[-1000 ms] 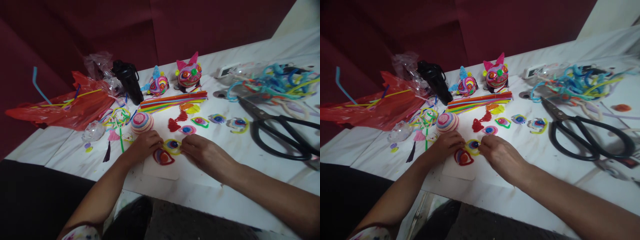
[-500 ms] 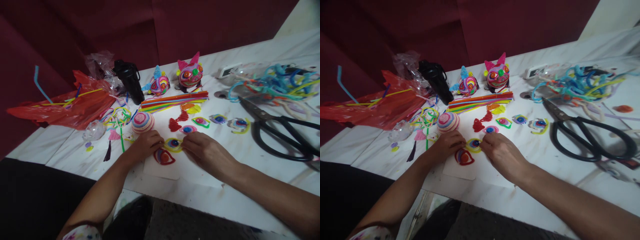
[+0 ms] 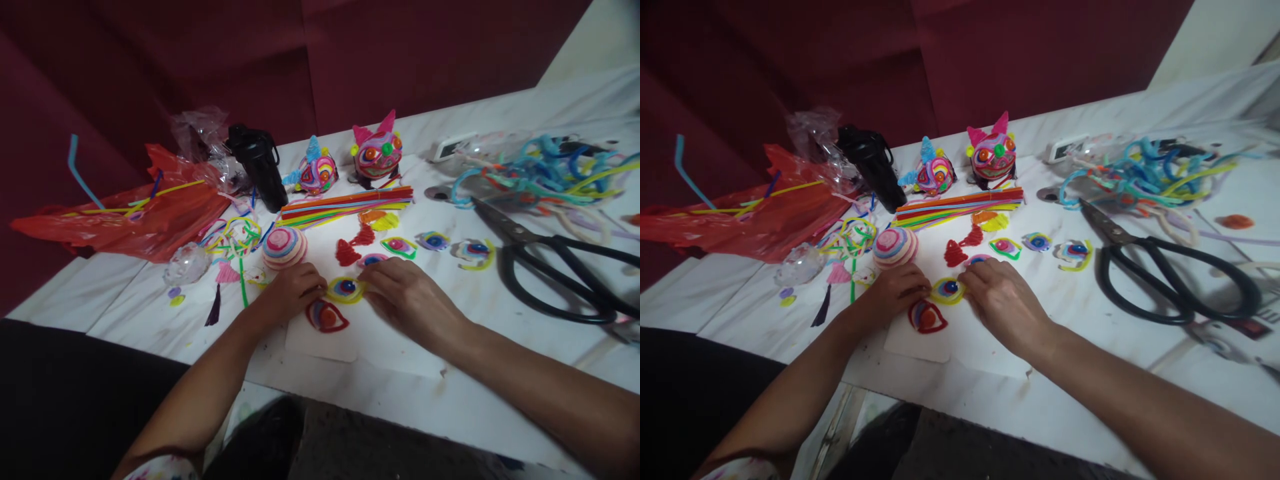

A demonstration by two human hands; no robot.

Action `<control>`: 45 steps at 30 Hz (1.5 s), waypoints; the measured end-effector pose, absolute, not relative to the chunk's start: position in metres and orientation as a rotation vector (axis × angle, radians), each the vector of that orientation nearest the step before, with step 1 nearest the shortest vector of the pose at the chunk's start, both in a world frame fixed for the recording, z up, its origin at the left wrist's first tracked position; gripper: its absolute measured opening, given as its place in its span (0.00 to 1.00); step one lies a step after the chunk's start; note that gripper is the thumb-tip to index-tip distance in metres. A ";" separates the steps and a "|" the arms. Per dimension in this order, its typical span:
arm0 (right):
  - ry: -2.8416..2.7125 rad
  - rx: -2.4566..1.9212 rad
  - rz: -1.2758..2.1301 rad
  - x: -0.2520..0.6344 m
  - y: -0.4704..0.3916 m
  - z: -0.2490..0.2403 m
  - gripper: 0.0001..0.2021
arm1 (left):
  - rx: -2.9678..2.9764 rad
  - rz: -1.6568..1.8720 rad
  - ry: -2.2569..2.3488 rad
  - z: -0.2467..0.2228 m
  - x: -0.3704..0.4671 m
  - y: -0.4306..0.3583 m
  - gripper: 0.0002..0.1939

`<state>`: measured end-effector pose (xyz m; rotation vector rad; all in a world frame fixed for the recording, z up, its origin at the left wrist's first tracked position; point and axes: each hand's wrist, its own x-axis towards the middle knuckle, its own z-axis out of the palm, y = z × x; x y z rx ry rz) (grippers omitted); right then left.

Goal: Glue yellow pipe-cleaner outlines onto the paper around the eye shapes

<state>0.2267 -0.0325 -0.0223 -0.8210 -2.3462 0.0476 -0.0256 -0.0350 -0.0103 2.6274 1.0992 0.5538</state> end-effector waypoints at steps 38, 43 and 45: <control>-2.358 -0.769 0.205 0.227 -0.029 -0.031 0.13 | 2.628 0.518 1.137 -0.009 -0.026 -0.038 0.10; -2.375 -0.778 0.178 0.227 -0.031 -0.028 0.13 | 2.628 0.525 1.135 -0.007 -0.025 -0.038 0.10; -2.381 -0.785 0.161 0.227 -0.032 -0.027 0.13 | 2.618 0.518 1.149 -0.005 -0.024 -0.039 0.10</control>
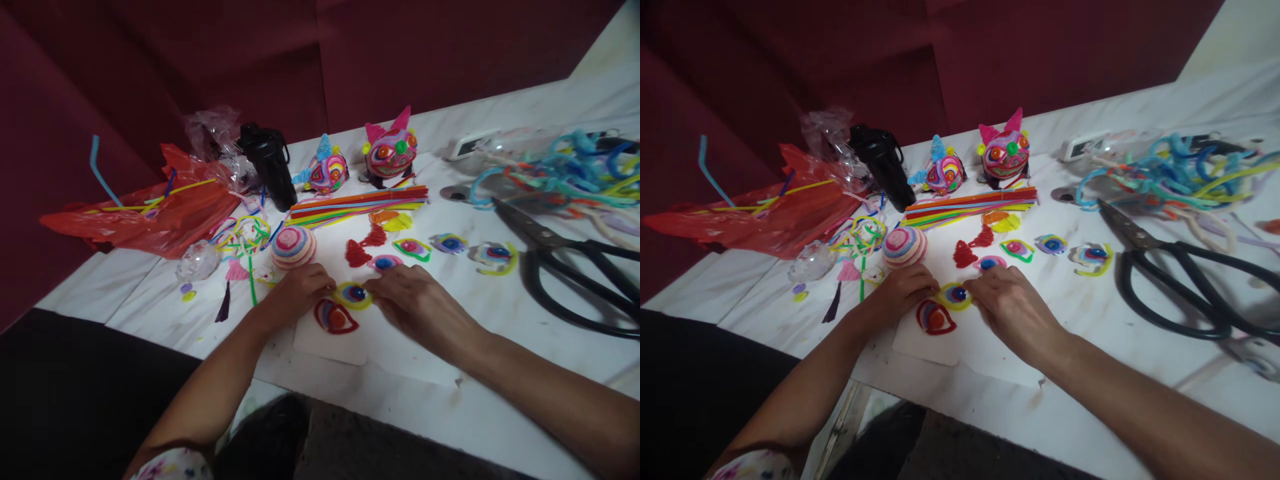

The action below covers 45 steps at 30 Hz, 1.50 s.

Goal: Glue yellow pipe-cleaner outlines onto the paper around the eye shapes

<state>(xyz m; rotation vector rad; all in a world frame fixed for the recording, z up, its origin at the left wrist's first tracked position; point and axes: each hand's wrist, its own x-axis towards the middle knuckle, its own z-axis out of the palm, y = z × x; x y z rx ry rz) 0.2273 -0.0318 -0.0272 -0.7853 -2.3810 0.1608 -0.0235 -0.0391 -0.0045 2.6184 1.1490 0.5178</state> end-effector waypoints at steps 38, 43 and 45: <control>-2.472 -0.844 0.215 0.273 -0.023 -0.005 0.12 | 2.690 0.772 1.195 0.013 -0.007 -0.045 0.09; -2.461 -0.879 0.204 0.269 -0.022 -0.014 0.10 | 2.679 0.515 1.156 0.021 0.022 -0.046 0.12; -2.455 -0.888 0.195 0.266 -0.022 -0.016 0.10 | 2.701 0.466 1.158 0.018 0.029 -0.043 0.14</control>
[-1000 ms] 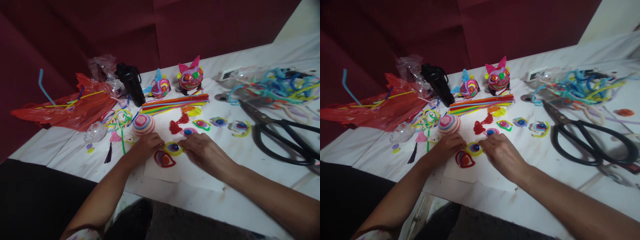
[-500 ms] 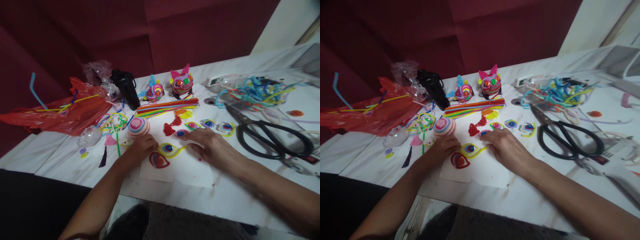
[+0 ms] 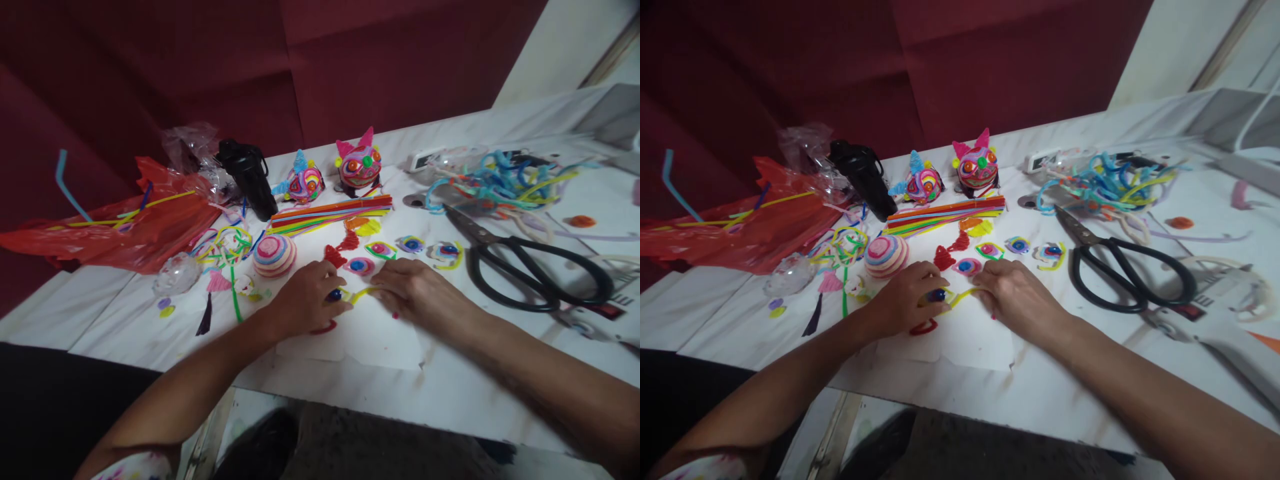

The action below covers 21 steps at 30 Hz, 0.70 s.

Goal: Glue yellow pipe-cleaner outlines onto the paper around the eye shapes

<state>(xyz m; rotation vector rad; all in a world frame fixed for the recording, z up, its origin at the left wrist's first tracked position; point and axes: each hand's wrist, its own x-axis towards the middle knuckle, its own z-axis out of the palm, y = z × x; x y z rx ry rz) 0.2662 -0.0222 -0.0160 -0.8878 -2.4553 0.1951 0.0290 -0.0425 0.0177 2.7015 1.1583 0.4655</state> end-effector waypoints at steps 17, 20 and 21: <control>-2.414 -0.902 0.201 0.256 -0.022 -0.021 0.12 | 2.530 0.739 1.221 -0.019 0.034 -0.034 0.12; -2.399 -0.897 0.191 0.256 -0.022 -0.022 0.12 | 2.523 0.744 1.215 -0.020 0.034 -0.033 0.11; -2.393 -0.897 0.193 0.256 -0.022 -0.022 0.12 | 2.521 0.743 1.212 -0.020 0.034 -0.033 0.11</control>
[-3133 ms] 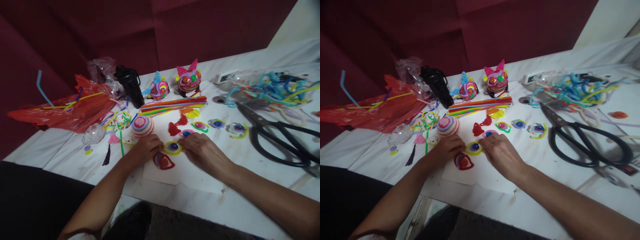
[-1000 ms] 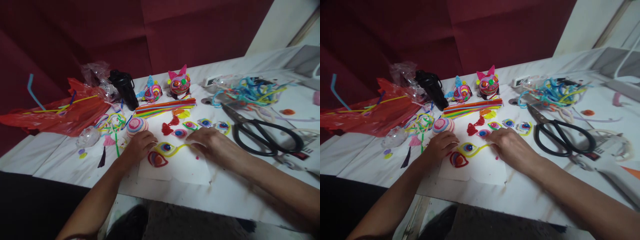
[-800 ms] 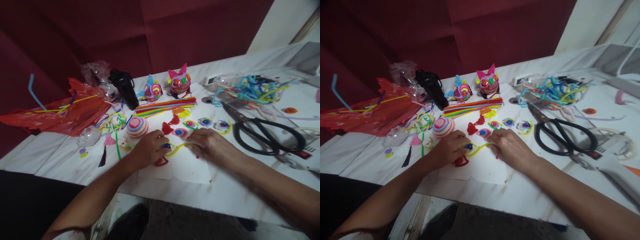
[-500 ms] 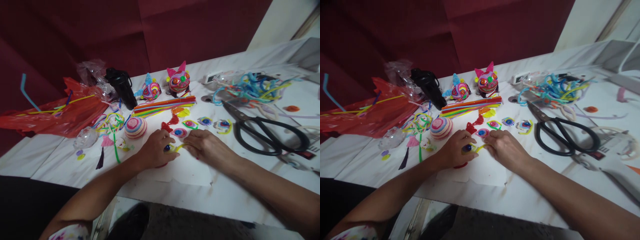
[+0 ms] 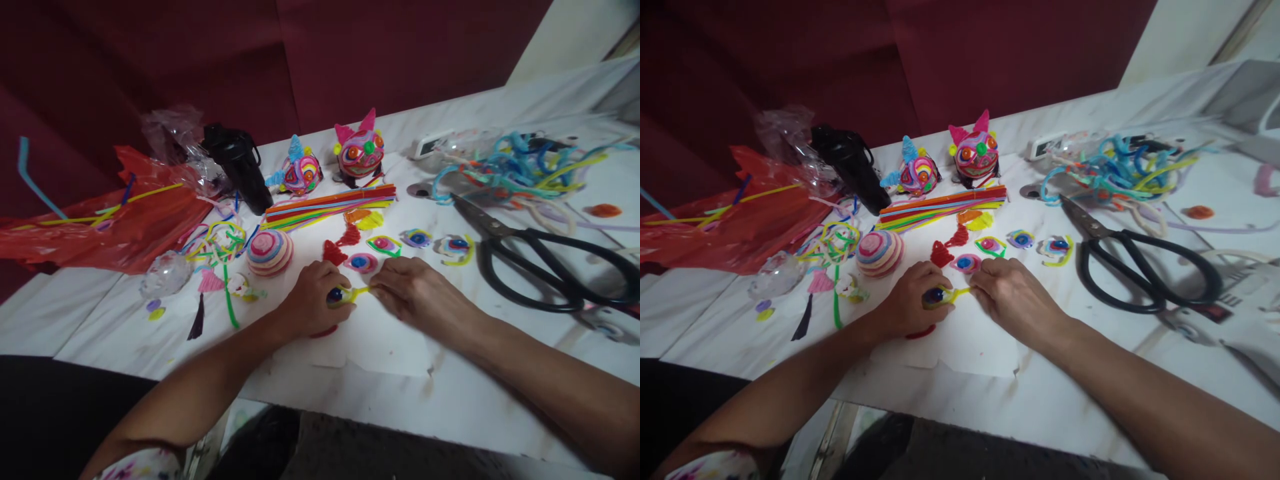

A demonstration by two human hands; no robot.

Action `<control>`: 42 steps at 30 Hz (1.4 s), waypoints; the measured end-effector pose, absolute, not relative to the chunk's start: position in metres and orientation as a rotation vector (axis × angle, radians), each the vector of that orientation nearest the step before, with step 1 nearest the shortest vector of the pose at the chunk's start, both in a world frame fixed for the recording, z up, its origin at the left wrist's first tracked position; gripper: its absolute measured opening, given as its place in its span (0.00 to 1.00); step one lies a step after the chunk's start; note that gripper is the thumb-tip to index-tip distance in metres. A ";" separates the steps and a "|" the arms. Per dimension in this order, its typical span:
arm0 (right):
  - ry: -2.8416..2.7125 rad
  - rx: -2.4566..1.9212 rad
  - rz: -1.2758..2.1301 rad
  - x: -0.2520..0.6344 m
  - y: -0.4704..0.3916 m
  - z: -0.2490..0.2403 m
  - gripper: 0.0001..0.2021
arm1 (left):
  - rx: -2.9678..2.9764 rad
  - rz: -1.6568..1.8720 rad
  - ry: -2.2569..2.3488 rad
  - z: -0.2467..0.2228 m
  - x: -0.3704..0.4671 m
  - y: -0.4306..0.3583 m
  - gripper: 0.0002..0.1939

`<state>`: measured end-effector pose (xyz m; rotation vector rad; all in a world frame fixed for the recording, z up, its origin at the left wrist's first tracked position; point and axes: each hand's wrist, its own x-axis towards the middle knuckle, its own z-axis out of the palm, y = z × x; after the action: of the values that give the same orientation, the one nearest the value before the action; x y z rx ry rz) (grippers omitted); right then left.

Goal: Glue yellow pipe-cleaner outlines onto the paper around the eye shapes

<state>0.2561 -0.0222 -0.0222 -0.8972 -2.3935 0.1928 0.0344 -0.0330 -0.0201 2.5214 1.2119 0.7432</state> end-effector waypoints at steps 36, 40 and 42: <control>-2.387 -0.904 0.286 0.256 -0.023 -0.019 0.13 | 2.593 0.569 1.127 -0.014 0.031 -0.032 0.12; -2.225 -0.942 0.347 0.265 -0.020 -0.002 0.12 | 2.603 0.545 1.135 -0.013 0.030 -0.032 0.12; -2.079 -1.027 0.301 0.273 -0.019 0.008 0.10 | 2.611 0.539 1.132 -0.012 0.030 -0.031 0.11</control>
<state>0.2735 -0.0191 0.0080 -1.0268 -2.0786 0.3008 0.0302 -0.0313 -0.0124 2.6112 1.1322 0.5387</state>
